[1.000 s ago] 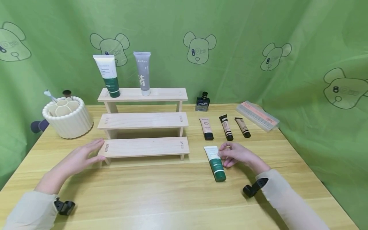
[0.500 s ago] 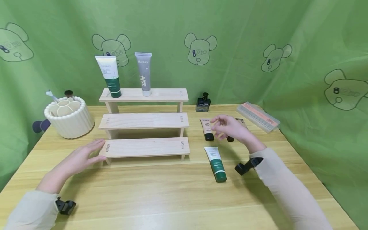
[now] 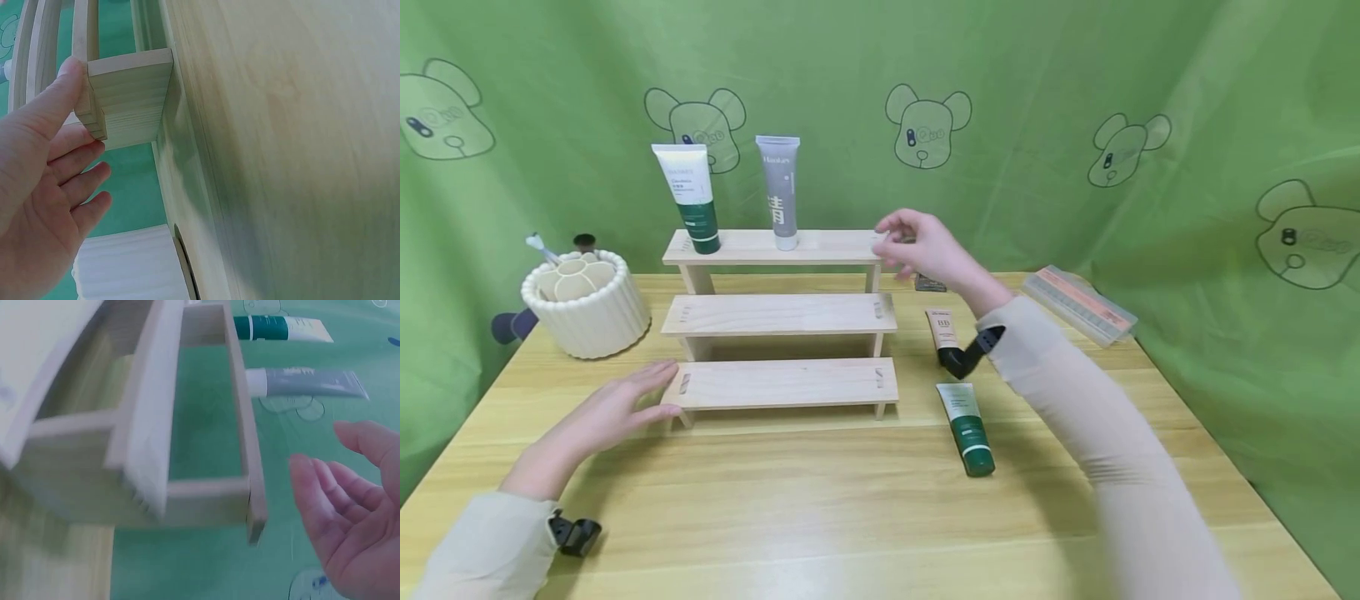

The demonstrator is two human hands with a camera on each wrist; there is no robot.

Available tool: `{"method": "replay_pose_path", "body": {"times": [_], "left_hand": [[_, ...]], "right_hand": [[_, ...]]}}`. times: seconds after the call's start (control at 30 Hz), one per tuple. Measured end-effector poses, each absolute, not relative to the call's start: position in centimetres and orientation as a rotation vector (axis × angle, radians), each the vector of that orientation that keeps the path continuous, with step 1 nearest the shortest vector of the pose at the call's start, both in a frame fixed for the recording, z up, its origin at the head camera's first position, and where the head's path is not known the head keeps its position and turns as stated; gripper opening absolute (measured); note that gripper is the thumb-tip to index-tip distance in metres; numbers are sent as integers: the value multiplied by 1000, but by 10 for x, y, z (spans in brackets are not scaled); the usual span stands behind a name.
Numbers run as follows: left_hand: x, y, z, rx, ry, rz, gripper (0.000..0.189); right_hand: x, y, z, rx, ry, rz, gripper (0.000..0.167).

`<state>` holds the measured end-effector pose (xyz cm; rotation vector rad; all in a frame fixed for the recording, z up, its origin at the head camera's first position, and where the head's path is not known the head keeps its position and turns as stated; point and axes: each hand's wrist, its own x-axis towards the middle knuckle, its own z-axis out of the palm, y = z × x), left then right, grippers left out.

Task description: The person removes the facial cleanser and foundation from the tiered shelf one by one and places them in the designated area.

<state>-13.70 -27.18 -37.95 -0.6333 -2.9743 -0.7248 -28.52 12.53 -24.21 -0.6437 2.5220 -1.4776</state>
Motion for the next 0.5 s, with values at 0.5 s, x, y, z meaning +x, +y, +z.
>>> {"method": "replay_pose_path", "body": {"times": [0.5], "left_hand": [[-138,-272,-380,-647,-2976,-722,69]], "right_hand": [[-311,45,-229,-694,2334,-1887,45]]}}
